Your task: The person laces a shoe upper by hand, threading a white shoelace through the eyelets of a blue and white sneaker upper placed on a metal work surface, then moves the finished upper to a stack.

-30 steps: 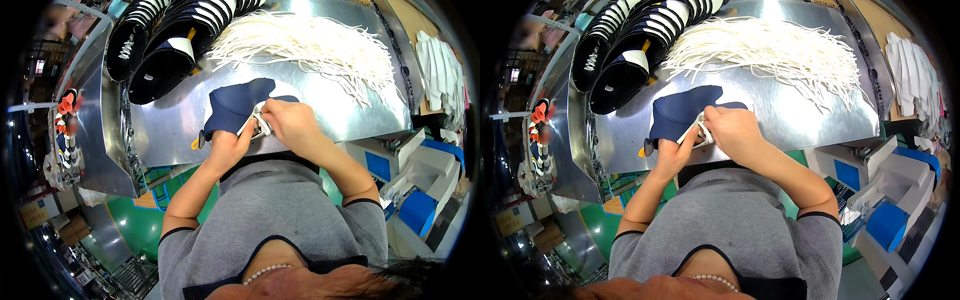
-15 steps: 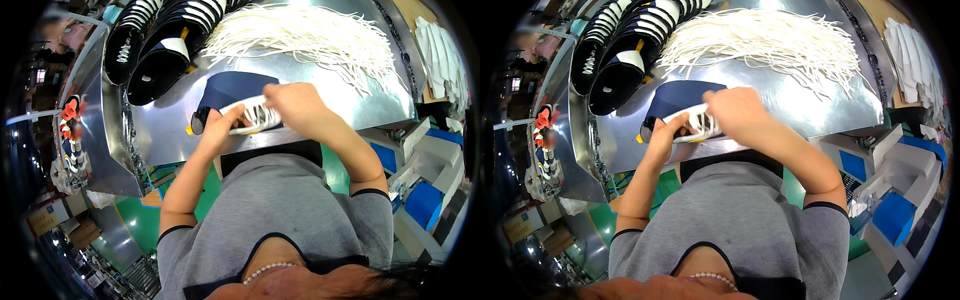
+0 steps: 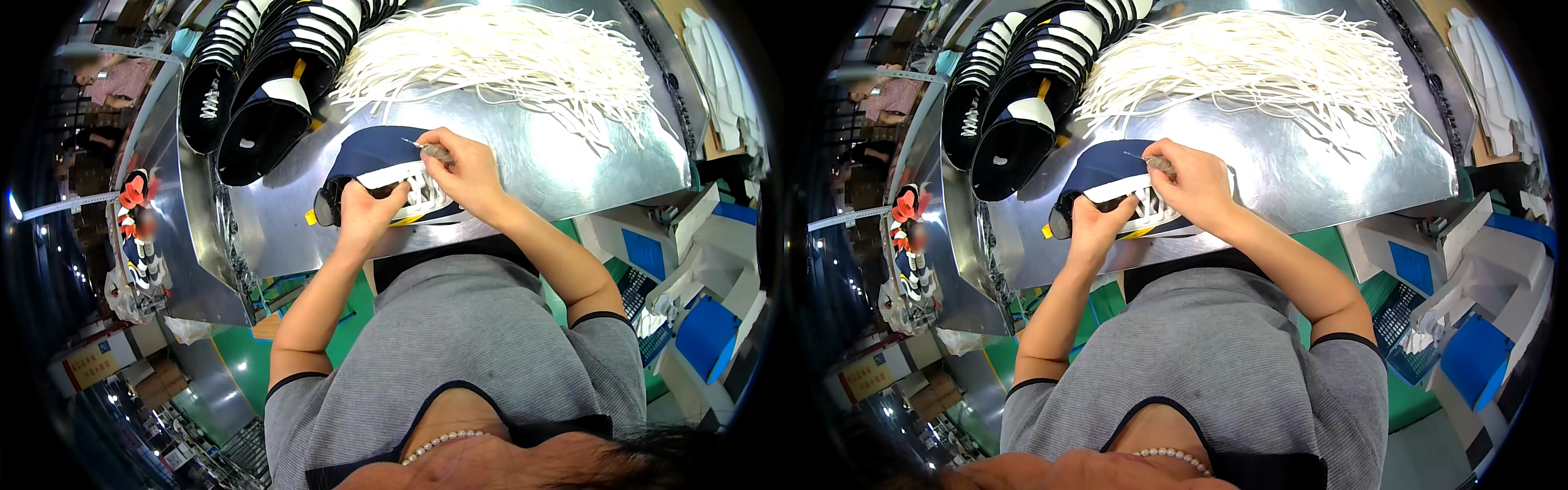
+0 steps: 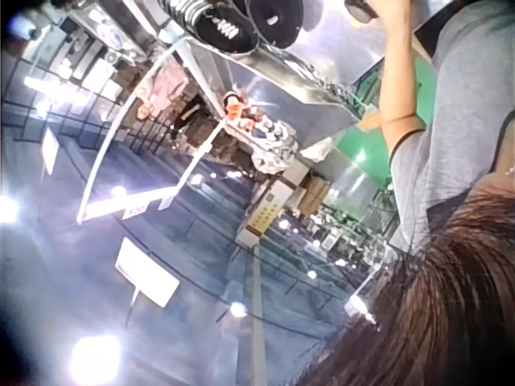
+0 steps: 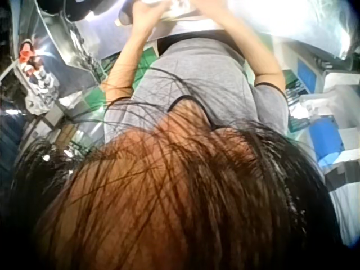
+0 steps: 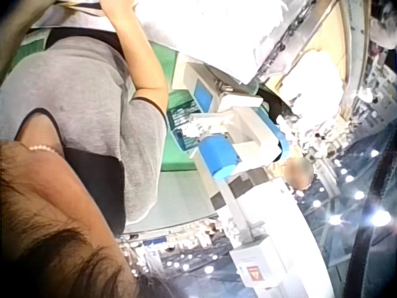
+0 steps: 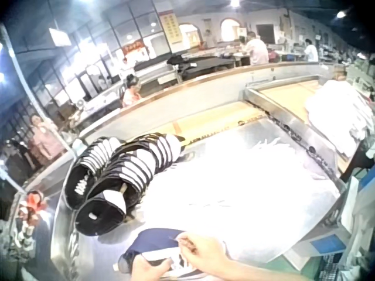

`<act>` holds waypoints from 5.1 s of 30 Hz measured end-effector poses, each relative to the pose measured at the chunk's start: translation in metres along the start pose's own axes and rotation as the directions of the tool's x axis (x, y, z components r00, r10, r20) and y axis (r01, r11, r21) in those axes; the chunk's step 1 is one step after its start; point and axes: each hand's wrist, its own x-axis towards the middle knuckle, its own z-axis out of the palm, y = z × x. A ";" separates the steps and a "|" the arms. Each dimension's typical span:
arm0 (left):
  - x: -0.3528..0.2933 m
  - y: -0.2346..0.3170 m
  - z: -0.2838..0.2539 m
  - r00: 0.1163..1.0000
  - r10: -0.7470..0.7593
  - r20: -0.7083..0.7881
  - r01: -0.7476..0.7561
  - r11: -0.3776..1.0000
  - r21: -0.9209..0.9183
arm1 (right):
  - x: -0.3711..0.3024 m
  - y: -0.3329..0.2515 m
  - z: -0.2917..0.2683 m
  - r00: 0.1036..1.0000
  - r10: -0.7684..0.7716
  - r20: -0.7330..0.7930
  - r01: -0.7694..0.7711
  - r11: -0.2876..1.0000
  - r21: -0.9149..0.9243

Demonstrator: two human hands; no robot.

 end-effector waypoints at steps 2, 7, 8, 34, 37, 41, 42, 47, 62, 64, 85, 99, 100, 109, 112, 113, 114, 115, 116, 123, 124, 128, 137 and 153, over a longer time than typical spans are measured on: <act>0.000 -0.001 0.003 0.999 0.027 -0.027 -0.027 1.000 0.001 | -0.001 0.002 0.002 1.000 -0.028 -0.009 0.028 0.999 -0.017; 0.003 -0.005 0.009 0.960 0.255 -0.112 -0.248 0.966 0.079 | 0.001 0.000 0.001 1.000 -0.020 0.012 0.021 0.999 -0.038; 0.004 -0.004 0.009 0.960 0.262 -0.101 -0.250 0.961 0.117 | 0.002 0.000 0.002 1.000 -0.018 0.013 0.019 0.999 -0.035; 0.002 0.017 -0.028 0.876 -0.348 0.333 0.451 0.837 -0.310 | -0.004 0.008 0.005 0.779 -0.616 0.117 0.626 0.755 -0.194; -0.003 0.015 -0.027 0.898 -0.296 0.325 0.404 0.847 -0.346 | -0.006 0.008 0.012 0.753 -0.658 0.025 0.646 0.731 -0.222; -0.003 0.010 -0.026 0.896 -0.223 0.385 0.397 0.790 -0.466 | -0.010 0.003 0.009 0.764 -0.639 0.092 0.636 0.719 -0.280; -0.003 0.013 -0.023 0.905 -0.179 0.386 0.369 0.782 -0.503 | -0.009 0.004 0.010 0.776 -0.625 0.086 0.624 0.740 -0.250; 0.002 0.012 -0.015 0.937 -0.261 0.232 0.334 0.866 -0.372 | -0.016 -0.008 0.009 0.882 -0.471 0.001 0.470 0.882 -0.020; 0.053 0.008 -0.014 0.917 -0.312 0.249 0.396 0.788 -0.471 | -0.064 -0.047 0.006 0.792 -0.544 0.278 0.419 0.815 0.400; 0.053 0.013 -0.009 0.918 -0.316 0.238 0.394 0.788 -0.473 | -0.056 -0.043 0.008 0.835 -0.489 0.253 0.405 0.857 0.320; -0.057 0.004 -0.068 0.953 0.176 0.247 -0.276 0.842 0.464 | -0.039 -0.023 -0.023 0.804 0.408 0.433 -0.534 0.815 0.224; -0.020 -0.001 -0.012 0.868 0.489 0.086 -0.474 0.764 0.439 | -0.041 -0.017 0.002 0.914 0.347 0.209 -0.395 0.877 0.273; -0.021 -0.001 -0.012 0.878 0.468 0.098 -0.462 0.778 0.426 | -0.041 -0.020 0.000 0.936 0.296 0.190 -0.343 0.886 0.311; -0.020 0.010 -0.017 0.931 0.323 0.168 -0.362 0.872 0.330 | -0.019 -0.016 0.013 0.993 0.112 0.043 -0.118 0.978 0.173; -0.019 0.006 -0.013 0.916 0.378 0.137 -0.401 0.833 0.381 | -0.019 -0.015 0.012 0.990 0.129 0.051 -0.137 0.973 0.186; -0.018 0.006 -0.011 0.910 0.397 0.117 -0.408 0.815 0.410 | -0.019 -0.019 0.009 0.985 0.148 0.089 -0.164 0.961 0.220; -0.018 0.006 -0.011 0.910 0.397 0.120 -0.409 0.815 0.410 | -0.021 -0.022 0.006 0.978 0.165 0.127 -0.193 0.948 0.253; -0.019 0.007 -0.010 0.905 0.407 0.119 -0.418 0.807 0.416 | -0.026 -0.021 0.005 0.978 0.164 0.128 -0.192 0.948 0.254; -0.019 0.007 -0.010 0.901 0.418 0.119 -0.427 0.800 0.422 | -0.032 -0.019 0.003 0.985 0.128 0.115 -0.152 0.958 0.241; -0.017 0.003 -0.007 0.910 0.409 0.059 -0.392 0.810 0.435 | -0.051 -0.020 -0.012 0.944 0.182 0.274 -0.203 0.978 0.050; -0.017 0.003 -0.008 0.910 0.408 0.069 -0.396 0.810 0.433 | -0.051 -0.018 -0.011 0.944 0.175 0.280 -0.194 0.980 0.038; -0.015 0.000 -0.008 0.866 0.490 0.102 -0.483 0.764 0.429 | -0.047 -0.018 -0.009 0.952 0.182 0.247 -0.203 0.977 0.062; -0.026 -0.007 -0.001 0.697 0.694 0.182 -0.672 0.543 0.504 | -0.037 -0.018 0.004 0.908 0.314 0.276 -0.333 0.943 0.022; -0.013 0.023 -0.026 0.871 0.018 0.490 -0.217 0.911 0.351 | 0.012 0.017 -0.024 0.996 0.052 -0.070 -0.062 0.988 -0.142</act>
